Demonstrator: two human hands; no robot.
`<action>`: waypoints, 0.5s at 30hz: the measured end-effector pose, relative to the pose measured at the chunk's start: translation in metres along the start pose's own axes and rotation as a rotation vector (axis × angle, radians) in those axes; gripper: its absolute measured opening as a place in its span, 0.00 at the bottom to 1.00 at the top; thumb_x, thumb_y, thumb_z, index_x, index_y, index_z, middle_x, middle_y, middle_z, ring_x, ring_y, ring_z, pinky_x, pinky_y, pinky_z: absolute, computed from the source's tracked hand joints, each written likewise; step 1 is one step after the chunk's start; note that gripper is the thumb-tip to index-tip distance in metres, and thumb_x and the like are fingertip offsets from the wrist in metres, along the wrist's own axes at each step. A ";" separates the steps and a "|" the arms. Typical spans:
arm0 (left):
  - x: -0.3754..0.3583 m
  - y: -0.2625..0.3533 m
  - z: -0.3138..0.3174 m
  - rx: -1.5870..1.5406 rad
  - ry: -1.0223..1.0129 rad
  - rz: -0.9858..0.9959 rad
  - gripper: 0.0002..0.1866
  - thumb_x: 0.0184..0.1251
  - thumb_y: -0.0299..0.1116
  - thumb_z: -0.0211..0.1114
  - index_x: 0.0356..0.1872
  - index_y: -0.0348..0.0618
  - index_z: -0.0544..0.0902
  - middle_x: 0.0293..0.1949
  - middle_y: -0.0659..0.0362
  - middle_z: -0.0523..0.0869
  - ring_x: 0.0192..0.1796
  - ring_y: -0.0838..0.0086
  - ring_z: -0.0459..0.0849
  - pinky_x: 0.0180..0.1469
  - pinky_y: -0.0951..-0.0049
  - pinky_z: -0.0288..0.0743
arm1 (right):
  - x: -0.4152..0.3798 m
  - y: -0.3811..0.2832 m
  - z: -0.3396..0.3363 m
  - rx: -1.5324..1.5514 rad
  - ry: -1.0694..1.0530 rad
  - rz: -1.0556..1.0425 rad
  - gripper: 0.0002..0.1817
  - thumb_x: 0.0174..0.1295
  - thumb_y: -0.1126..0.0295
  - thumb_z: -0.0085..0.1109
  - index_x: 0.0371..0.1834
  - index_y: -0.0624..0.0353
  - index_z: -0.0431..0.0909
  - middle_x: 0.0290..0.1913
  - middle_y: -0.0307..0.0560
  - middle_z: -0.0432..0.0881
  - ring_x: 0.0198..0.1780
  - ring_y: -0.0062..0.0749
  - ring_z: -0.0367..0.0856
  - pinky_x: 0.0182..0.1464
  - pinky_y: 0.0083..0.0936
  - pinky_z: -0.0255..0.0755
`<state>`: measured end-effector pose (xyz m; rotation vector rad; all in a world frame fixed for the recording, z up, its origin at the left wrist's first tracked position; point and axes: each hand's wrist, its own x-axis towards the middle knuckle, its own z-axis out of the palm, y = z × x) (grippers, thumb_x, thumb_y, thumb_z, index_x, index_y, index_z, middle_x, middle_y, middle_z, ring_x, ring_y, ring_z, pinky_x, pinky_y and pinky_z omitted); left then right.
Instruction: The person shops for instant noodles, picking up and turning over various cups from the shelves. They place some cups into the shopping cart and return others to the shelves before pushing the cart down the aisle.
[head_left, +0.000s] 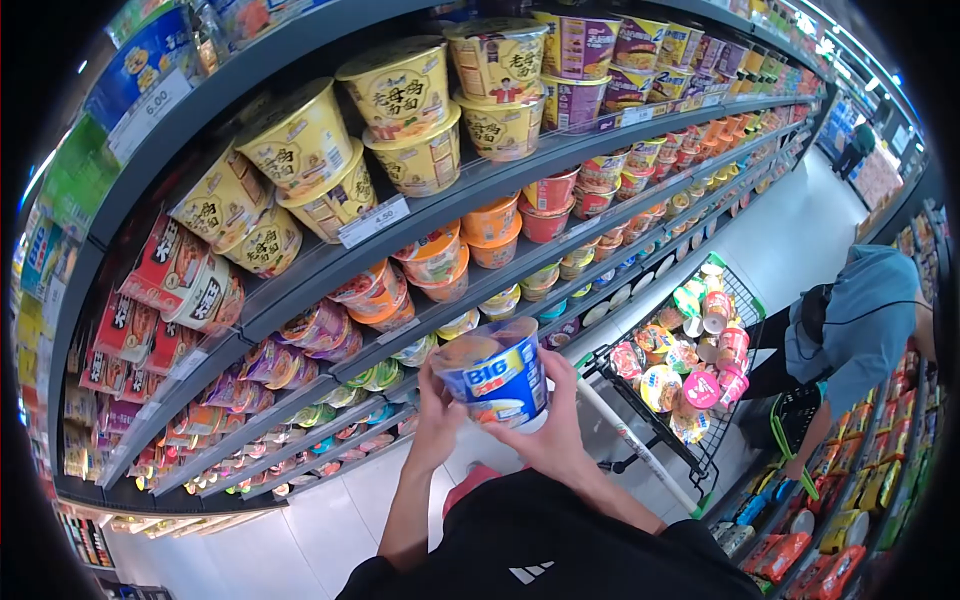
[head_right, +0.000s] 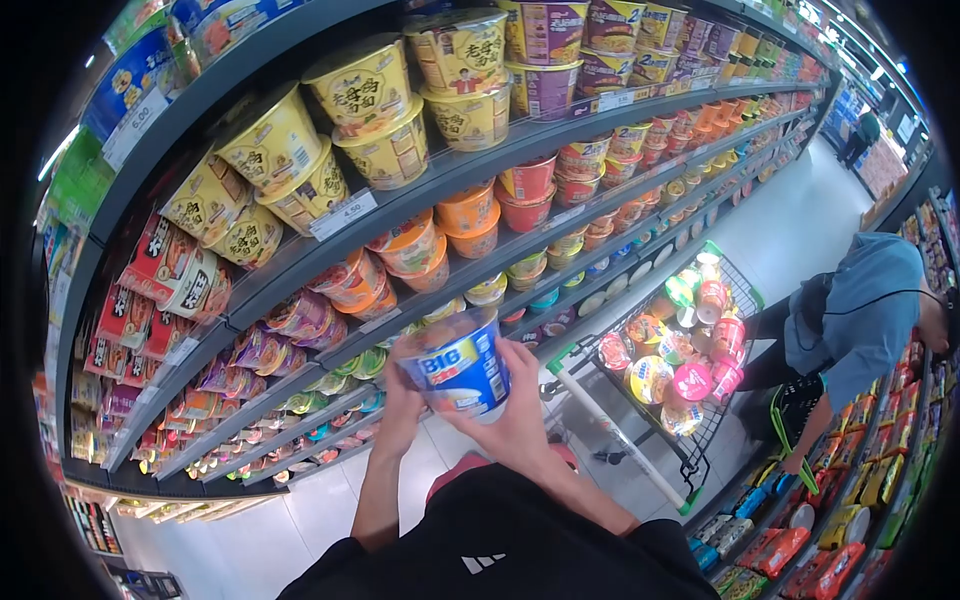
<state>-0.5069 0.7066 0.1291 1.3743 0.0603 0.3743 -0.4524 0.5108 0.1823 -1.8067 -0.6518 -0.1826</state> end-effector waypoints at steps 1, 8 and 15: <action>-0.002 0.003 0.004 0.074 -0.001 0.068 0.56 0.73 0.51 0.74 0.88 0.48 0.43 0.72 0.50 0.73 0.69 0.70 0.78 0.67 0.67 0.77 | -0.004 -0.004 0.004 -0.012 -0.002 -0.013 0.60 0.49 0.59 0.90 0.81 0.62 0.58 0.74 0.62 0.64 0.77 0.51 0.67 0.69 0.43 0.75; -0.007 0.020 -0.010 -0.128 0.096 -0.059 0.52 0.70 0.38 0.74 0.87 0.48 0.49 0.54 0.58 0.80 0.36 0.82 0.79 0.33 0.83 0.76 | 0.001 -0.004 0.003 0.478 -0.274 0.223 0.61 0.56 0.64 0.86 0.86 0.61 0.48 0.75 0.60 0.66 0.74 0.47 0.73 0.71 0.42 0.75; -0.005 0.053 -0.007 -0.080 0.083 -0.082 0.55 0.66 0.28 0.72 0.89 0.49 0.46 0.59 0.56 0.80 0.38 0.81 0.80 0.35 0.81 0.77 | -0.003 0.003 0.018 0.622 -0.299 0.242 0.62 0.61 0.60 0.80 0.89 0.57 0.40 0.81 0.57 0.59 0.82 0.44 0.62 0.83 0.44 0.58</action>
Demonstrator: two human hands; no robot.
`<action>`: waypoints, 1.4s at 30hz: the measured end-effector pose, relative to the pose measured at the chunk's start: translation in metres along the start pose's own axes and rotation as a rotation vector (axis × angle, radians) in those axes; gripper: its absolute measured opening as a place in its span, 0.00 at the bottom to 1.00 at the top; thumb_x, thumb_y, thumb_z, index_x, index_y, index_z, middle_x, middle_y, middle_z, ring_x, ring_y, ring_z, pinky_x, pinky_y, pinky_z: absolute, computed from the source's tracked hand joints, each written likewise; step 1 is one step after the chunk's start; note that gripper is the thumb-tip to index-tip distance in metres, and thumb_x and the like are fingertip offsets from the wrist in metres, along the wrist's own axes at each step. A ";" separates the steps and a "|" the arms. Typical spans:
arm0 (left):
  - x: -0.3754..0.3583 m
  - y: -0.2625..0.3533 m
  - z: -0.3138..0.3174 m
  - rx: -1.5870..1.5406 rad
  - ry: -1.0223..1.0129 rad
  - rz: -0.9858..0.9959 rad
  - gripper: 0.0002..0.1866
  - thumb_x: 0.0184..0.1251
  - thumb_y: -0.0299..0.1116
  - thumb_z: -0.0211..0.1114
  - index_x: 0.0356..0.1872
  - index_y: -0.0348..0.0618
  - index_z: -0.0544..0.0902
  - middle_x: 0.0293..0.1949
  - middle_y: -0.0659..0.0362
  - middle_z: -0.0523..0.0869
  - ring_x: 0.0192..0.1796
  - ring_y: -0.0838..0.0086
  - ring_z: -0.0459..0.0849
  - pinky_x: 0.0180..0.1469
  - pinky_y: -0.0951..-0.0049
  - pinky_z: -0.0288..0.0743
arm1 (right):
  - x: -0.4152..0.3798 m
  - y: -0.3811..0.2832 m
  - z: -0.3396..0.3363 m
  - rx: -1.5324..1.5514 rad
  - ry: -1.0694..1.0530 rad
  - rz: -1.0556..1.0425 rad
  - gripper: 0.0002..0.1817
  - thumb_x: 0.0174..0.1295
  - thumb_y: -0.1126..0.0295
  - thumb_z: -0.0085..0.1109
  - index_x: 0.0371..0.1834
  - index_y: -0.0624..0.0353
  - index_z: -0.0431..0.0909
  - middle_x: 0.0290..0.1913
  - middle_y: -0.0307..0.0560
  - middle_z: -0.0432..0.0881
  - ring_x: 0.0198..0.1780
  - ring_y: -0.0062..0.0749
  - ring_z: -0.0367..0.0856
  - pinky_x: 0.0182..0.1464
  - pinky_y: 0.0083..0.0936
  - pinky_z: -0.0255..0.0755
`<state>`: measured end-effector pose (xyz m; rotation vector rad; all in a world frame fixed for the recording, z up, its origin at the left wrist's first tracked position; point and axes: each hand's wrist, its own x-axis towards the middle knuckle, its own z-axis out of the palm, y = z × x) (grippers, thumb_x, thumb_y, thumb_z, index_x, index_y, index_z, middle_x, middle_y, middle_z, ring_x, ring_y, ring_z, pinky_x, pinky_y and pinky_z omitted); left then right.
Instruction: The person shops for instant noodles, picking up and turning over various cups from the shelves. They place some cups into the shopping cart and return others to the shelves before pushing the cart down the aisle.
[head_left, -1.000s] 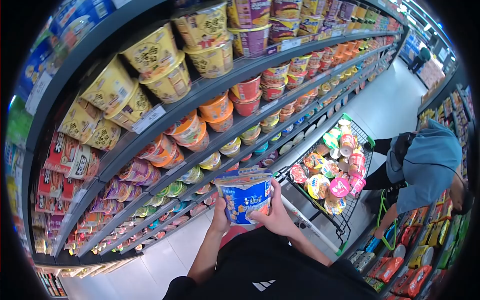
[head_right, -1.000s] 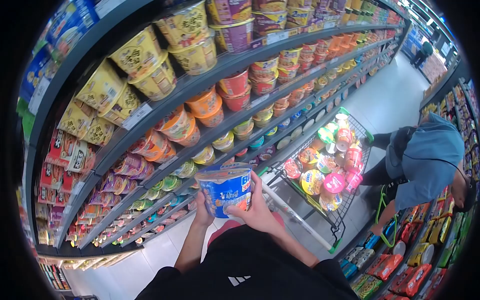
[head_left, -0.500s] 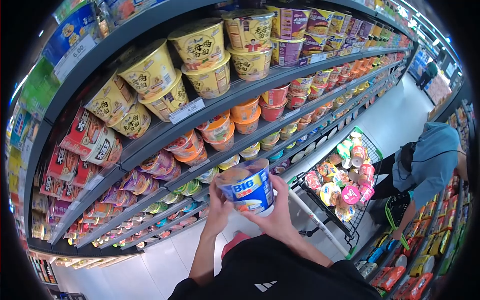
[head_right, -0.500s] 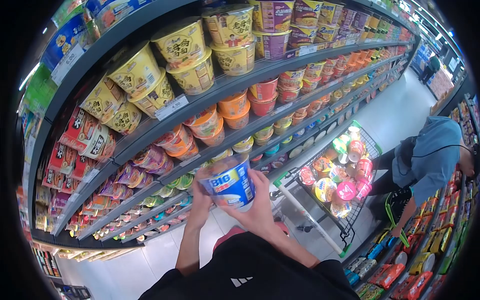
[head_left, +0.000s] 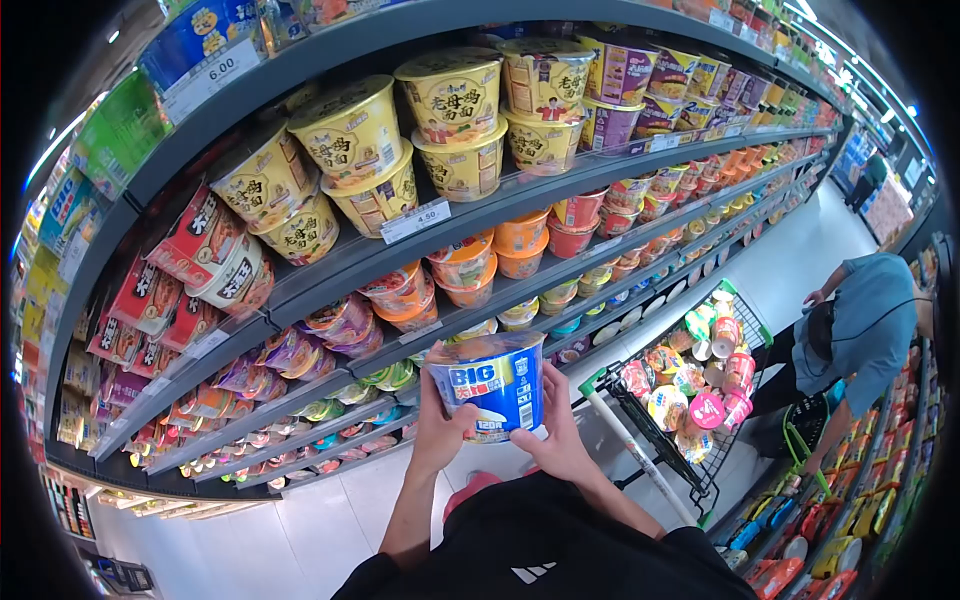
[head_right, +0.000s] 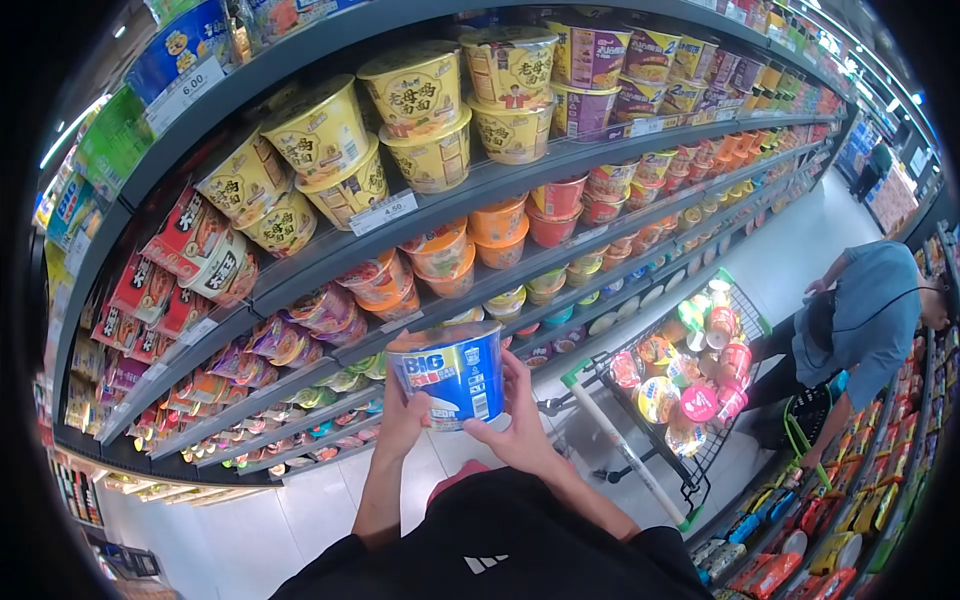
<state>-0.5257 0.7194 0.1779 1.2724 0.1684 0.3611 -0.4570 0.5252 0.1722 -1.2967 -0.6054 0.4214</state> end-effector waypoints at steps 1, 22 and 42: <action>0.000 0.001 -0.001 0.004 -0.011 0.003 0.55 0.66 0.27 0.71 0.89 0.49 0.45 0.60 0.55 0.80 0.41 0.80 0.81 0.39 0.80 0.80 | 0.000 0.000 0.000 0.004 -0.002 0.001 0.62 0.61 0.60 0.80 0.89 0.57 0.40 0.81 0.57 0.59 0.82 0.44 0.62 0.83 0.44 0.58; 0.056 0.163 0.003 0.194 0.080 0.646 0.69 0.57 0.68 0.80 0.88 0.44 0.48 0.80 0.51 0.63 0.79 0.62 0.68 0.80 0.58 0.67 | -0.117 0.142 -0.183 -1.315 0.312 0.295 0.26 0.63 0.50 0.76 0.48 0.61 0.80 0.47 0.58 0.81 0.52 0.58 0.81 0.52 0.52 0.76; 0.260 0.493 0.091 0.788 0.398 0.955 0.64 0.60 0.58 0.85 0.78 0.36 0.44 0.58 0.40 0.81 0.49 0.67 0.89 0.44 0.71 0.87 | -0.134 0.176 -0.218 -1.133 0.600 0.398 0.29 0.58 0.39 0.75 0.32 0.58 0.84 0.35 0.57 0.88 0.42 0.59 0.87 0.47 0.52 0.79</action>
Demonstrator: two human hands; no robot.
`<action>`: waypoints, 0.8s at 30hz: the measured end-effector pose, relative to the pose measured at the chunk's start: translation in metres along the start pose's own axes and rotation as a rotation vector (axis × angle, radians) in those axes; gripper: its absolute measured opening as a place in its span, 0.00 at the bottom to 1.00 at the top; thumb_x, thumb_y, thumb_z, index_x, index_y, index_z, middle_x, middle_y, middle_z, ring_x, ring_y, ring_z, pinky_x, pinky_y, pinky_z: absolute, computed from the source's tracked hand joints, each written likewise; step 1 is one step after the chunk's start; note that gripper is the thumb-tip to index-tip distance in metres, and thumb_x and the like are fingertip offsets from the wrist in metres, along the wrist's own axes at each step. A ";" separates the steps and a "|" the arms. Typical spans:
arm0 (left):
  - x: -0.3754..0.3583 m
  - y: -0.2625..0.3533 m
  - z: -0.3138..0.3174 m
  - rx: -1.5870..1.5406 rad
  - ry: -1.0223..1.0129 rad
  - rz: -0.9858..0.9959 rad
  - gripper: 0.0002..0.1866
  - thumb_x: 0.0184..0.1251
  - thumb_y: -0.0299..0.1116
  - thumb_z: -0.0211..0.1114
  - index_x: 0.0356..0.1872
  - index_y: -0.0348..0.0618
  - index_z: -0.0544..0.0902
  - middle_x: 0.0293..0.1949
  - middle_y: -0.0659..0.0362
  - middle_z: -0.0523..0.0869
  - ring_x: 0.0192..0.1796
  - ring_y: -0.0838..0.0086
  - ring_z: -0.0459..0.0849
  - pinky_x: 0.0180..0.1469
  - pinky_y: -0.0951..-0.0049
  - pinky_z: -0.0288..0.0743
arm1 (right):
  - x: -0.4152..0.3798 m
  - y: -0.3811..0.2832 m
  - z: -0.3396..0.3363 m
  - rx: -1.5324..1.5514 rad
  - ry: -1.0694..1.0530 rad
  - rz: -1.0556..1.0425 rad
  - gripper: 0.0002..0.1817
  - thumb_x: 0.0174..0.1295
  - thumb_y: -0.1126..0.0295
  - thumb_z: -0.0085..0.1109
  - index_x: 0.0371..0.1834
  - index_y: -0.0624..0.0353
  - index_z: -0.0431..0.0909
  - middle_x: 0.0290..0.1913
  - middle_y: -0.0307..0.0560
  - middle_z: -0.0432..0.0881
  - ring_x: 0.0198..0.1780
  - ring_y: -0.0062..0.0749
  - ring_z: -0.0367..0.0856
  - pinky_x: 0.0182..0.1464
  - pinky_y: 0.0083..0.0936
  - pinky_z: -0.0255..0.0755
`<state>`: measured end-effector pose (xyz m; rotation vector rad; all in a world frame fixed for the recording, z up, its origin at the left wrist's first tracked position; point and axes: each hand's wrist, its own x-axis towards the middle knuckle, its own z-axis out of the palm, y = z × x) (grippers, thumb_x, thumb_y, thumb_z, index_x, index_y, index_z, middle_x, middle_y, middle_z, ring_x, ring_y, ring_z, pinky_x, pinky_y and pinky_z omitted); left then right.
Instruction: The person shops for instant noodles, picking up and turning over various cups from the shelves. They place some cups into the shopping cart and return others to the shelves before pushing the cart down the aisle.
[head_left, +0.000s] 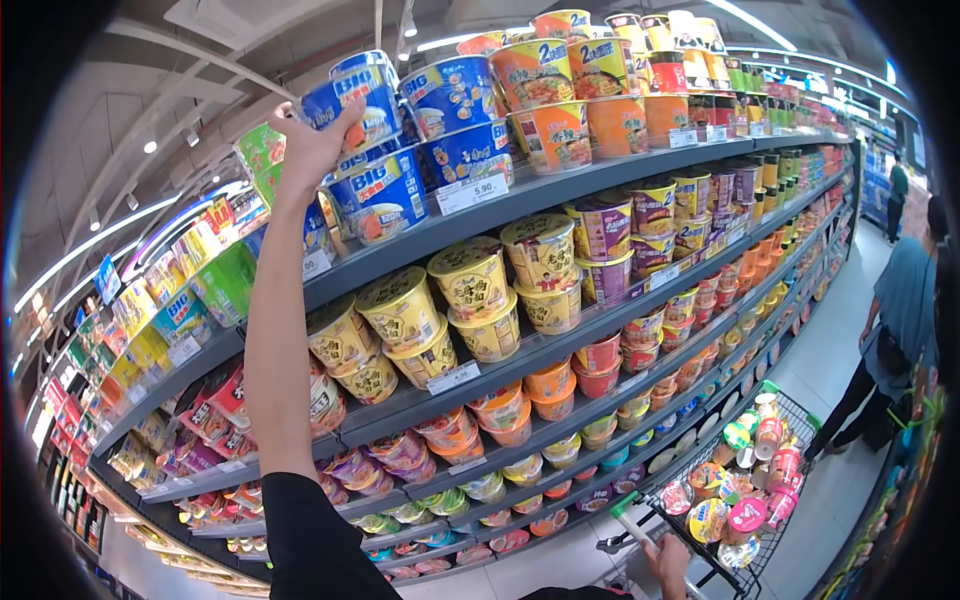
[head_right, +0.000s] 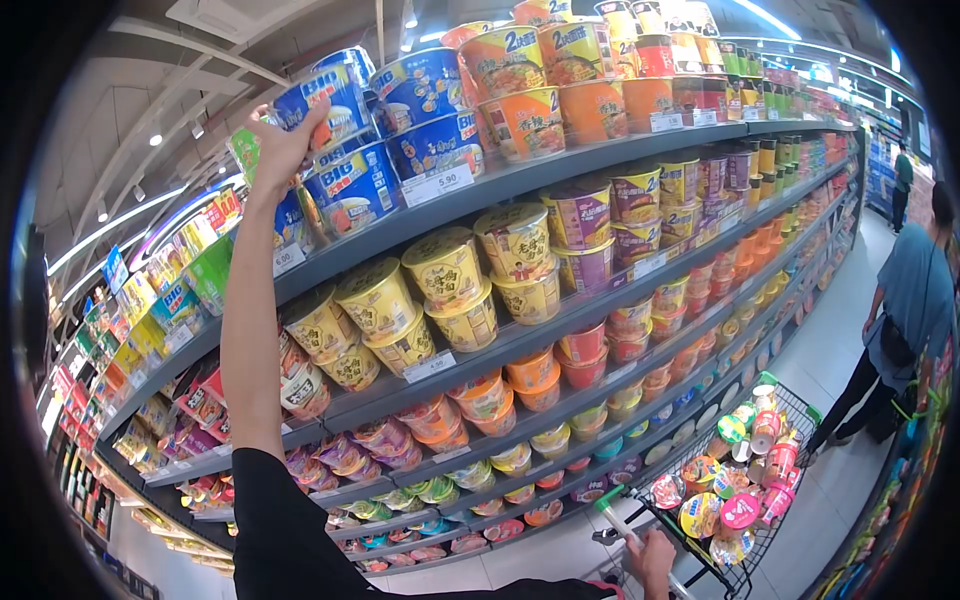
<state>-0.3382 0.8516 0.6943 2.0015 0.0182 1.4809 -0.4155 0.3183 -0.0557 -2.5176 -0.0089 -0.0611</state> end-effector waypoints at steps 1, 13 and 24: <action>0.003 -0.007 0.002 0.048 -0.009 0.006 0.65 0.59 0.59 0.85 0.78 0.35 0.45 0.59 0.39 0.80 0.50 0.65 0.90 0.46 0.70 0.88 | 0.000 -0.001 -0.001 -0.006 0.001 0.005 0.29 0.58 0.39 0.75 0.32 0.58 0.84 0.35 0.57 0.88 0.41 0.59 0.88 0.47 0.52 0.79; 0.000 -0.015 0.006 0.207 -0.004 -0.038 0.75 0.52 0.68 0.83 0.80 0.25 0.43 0.66 0.29 0.77 0.64 0.50 0.87 0.65 0.61 0.83 | -0.001 -0.008 -0.004 0.014 0.019 0.000 0.27 0.57 0.42 0.77 0.31 0.58 0.83 0.33 0.54 0.87 0.37 0.56 0.88 0.41 0.49 0.78; -0.135 0.035 0.025 -0.008 0.175 0.515 0.42 0.67 0.40 0.79 0.74 0.33 0.67 0.72 0.42 0.74 0.74 0.53 0.76 0.73 0.56 0.73 | -0.002 -0.021 -0.013 -0.039 -0.025 0.006 0.28 0.61 0.40 0.74 0.34 0.59 0.86 0.36 0.54 0.89 0.41 0.55 0.89 0.44 0.48 0.80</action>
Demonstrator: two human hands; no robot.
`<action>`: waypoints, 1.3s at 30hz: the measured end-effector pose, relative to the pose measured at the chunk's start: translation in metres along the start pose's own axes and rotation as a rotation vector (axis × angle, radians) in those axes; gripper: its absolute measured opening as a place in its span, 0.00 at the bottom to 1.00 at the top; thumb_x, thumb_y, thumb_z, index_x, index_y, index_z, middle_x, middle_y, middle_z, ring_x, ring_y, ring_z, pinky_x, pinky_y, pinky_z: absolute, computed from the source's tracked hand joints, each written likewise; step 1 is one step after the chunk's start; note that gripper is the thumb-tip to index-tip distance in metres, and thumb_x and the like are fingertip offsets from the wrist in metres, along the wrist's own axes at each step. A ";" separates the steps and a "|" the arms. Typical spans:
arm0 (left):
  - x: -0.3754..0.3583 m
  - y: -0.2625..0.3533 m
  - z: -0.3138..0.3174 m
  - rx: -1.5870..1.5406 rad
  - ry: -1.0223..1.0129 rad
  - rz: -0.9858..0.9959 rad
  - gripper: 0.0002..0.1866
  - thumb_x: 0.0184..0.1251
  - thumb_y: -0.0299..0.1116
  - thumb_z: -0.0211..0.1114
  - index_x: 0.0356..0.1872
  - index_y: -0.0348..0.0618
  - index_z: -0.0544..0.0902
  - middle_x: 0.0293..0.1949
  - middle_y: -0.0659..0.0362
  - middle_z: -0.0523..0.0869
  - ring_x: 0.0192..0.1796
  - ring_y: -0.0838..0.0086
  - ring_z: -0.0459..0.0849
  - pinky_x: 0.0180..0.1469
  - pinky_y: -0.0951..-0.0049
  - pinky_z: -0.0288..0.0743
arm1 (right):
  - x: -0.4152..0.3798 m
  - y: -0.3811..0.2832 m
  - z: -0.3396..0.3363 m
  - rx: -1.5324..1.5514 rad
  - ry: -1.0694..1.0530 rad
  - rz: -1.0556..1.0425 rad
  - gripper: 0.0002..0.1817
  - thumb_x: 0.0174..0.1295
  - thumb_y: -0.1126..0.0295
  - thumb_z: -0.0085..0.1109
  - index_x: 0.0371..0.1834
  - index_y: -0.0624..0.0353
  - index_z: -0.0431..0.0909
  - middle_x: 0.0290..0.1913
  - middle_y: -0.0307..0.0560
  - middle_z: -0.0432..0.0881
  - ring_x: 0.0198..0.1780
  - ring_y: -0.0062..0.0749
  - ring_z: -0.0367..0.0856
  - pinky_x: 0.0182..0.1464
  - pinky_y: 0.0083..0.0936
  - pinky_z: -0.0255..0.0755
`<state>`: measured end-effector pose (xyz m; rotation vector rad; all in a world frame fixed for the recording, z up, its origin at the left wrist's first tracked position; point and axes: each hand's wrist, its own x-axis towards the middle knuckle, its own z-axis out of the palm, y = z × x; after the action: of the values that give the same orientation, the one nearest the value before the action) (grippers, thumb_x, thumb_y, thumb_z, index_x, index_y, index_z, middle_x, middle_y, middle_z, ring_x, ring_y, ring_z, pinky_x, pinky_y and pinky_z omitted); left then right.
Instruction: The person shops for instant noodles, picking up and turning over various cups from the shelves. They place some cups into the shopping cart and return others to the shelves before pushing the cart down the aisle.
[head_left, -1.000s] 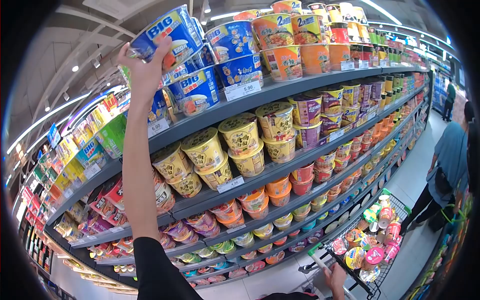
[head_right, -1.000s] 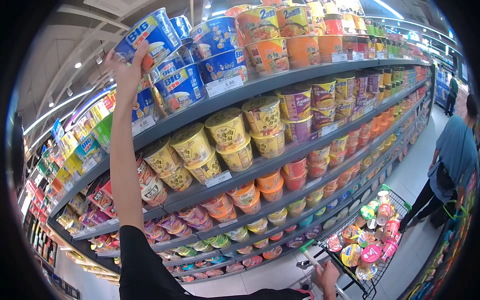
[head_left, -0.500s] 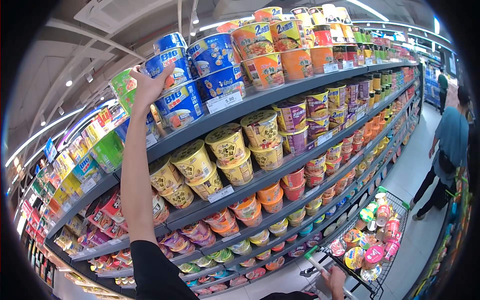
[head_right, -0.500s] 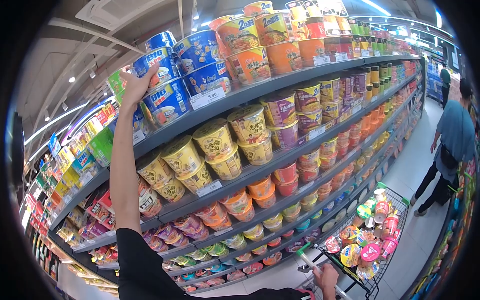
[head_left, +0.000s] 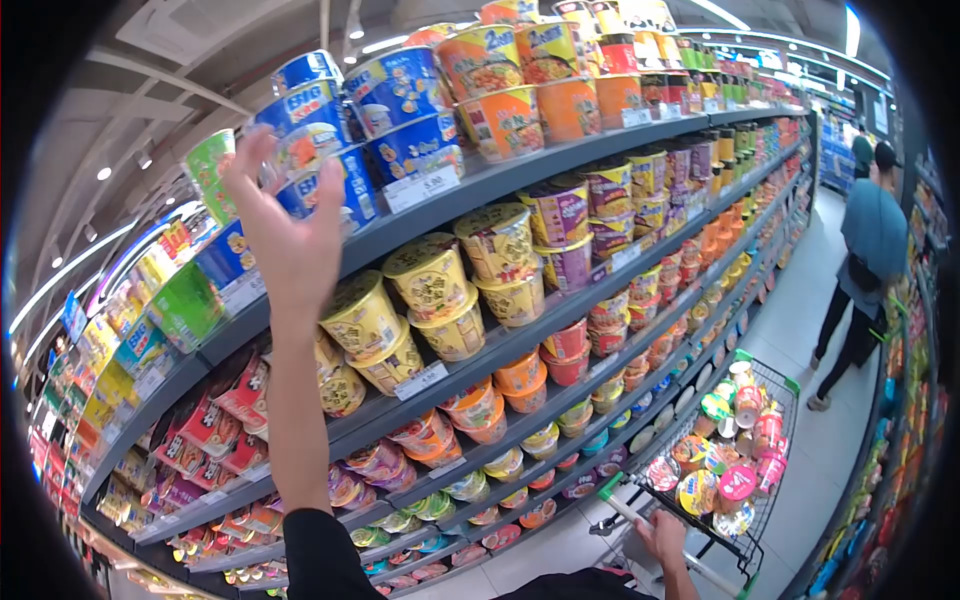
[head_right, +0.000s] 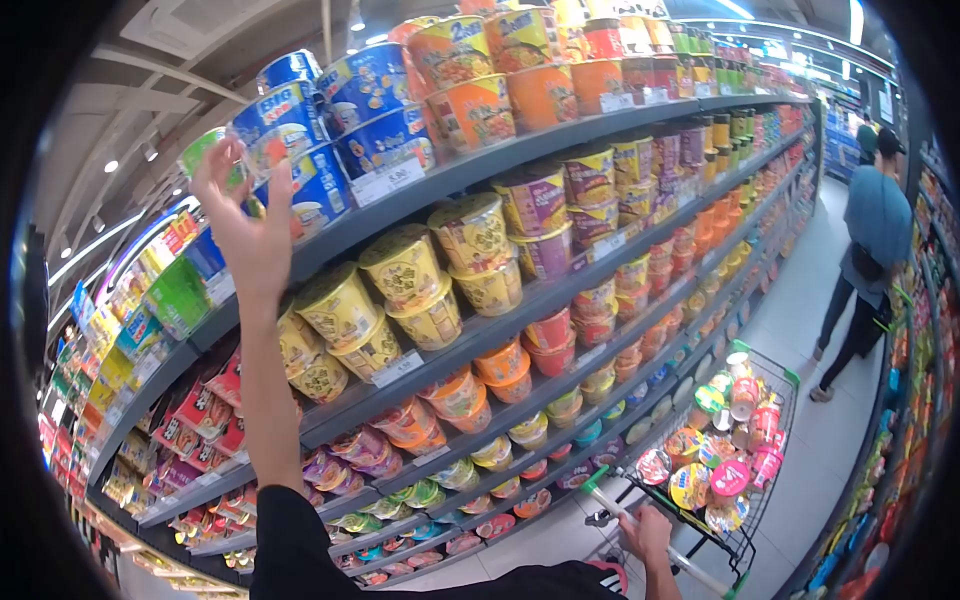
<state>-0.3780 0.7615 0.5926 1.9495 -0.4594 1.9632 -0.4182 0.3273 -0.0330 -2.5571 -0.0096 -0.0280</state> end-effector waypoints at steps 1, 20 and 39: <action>-0.024 0.016 0.001 -0.117 -0.045 0.024 0.36 0.67 0.36 0.78 0.71 0.35 0.71 0.67 0.45 0.80 0.70 0.54 0.81 0.70 0.57 0.75 | 0.000 0.005 0.003 0.028 0.001 -0.016 0.27 0.61 0.40 0.73 0.34 0.57 0.84 0.35 0.53 0.87 0.41 0.55 0.87 0.45 0.50 0.79; -0.641 0.148 0.113 -0.527 -1.675 0.100 0.45 0.62 0.62 0.77 0.75 0.47 0.75 0.69 0.45 0.77 0.78 0.47 0.71 0.78 0.37 0.62 | -0.119 0.134 -0.059 -0.378 -0.040 0.249 0.49 0.47 0.16 0.67 0.31 0.62 0.87 0.37 0.56 0.89 0.44 0.55 0.87 0.48 0.48 0.81; -0.610 0.205 0.199 -0.328 -2.281 0.202 0.20 0.60 0.46 0.70 0.46 0.43 0.94 0.51 0.46 0.94 0.55 0.54 0.94 0.58 0.50 0.86 | -0.084 0.132 -0.107 -0.276 -0.535 0.507 0.52 0.44 0.12 0.62 0.42 0.55 0.95 0.44 0.57 0.94 0.49 0.55 0.92 0.55 0.46 0.85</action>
<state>-0.2901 0.4826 -0.0143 2.7938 -1.1666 -1.1265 -0.5028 0.1582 -0.0184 -2.6797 0.4612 0.8974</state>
